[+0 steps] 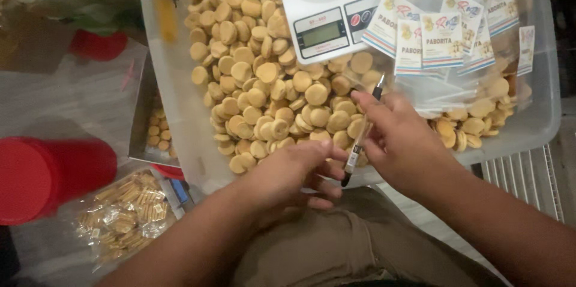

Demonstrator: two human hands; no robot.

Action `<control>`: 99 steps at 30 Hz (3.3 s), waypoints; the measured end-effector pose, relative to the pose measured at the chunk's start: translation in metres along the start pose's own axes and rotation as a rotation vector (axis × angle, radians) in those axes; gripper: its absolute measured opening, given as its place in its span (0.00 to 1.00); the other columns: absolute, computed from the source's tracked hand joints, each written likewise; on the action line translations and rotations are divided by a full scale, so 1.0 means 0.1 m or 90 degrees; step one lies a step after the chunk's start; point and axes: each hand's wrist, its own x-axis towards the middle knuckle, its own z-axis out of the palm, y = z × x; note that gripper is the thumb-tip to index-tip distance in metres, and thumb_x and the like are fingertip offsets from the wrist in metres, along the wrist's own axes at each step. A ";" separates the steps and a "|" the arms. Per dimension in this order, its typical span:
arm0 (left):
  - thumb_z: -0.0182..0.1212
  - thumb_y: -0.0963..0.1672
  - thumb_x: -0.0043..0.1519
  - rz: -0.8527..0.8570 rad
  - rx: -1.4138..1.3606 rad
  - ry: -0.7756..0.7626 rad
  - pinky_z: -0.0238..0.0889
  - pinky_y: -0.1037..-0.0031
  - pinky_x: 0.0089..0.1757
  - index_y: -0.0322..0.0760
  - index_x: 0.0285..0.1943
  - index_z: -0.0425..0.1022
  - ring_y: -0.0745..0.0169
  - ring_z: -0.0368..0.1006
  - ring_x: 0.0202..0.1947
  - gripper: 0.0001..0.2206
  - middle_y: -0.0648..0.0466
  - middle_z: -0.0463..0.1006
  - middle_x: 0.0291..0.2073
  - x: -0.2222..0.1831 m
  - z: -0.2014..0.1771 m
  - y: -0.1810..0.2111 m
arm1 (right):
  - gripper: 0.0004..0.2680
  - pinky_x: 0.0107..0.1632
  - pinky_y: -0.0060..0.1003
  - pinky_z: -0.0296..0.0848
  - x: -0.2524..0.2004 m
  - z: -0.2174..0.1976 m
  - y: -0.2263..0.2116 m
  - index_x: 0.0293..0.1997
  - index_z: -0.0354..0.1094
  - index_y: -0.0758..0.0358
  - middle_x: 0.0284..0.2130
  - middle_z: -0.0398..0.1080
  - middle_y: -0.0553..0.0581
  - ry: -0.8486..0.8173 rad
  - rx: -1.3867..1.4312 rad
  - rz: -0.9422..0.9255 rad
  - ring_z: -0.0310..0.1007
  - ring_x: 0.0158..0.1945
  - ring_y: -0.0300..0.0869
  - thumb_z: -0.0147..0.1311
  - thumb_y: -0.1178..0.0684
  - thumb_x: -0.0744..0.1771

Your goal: The person writes on a clear plastic bag with a pen, then scoops round cookies from a large bin and places them into the bag on a digital scale. The person adjusts the cookies to reach a target weight and sets the filled bag aside.

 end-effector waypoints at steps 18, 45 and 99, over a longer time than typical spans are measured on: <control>0.54 0.42 0.68 0.355 0.244 0.109 0.70 0.75 0.40 0.36 0.47 0.73 0.67 0.74 0.35 0.05 0.55 0.79 0.34 0.01 -0.54 -0.02 | 0.33 0.40 0.38 0.75 0.33 0.01 -0.65 0.78 0.48 0.50 0.41 0.64 0.58 -0.039 -0.010 -0.144 0.72 0.35 0.43 0.61 0.56 0.62; 0.65 0.40 0.56 0.270 0.567 0.199 0.71 0.71 0.44 0.41 0.51 0.75 0.63 0.79 0.41 0.14 0.56 0.82 0.39 0.18 -1.10 0.31 | 0.34 0.48 0.33 0.78 0.29 -0.05 -0.33 0.79 0.43 0.42 0.54 0.68 0.50 -0.109 0.259 0.156 0.73 0.44 0.38 0.59 0.57 0.64; 0.72 0.44 0.51 0.424 0.647 0.341 0.61 0.57 0.58 0.35 0.67 0.62 0.42 0.66 0.58 0.34 0.41 0.65 0.58 0.82 0.39 0.78 | 0.24 0.46 0.41 0.78 0.41 -0.87 1.99 0.69 0.53 0.67 0.52 0.66 0.66 0.261 0.205 0.396 0.73 0.50 0.49 0.61 0.53 0.67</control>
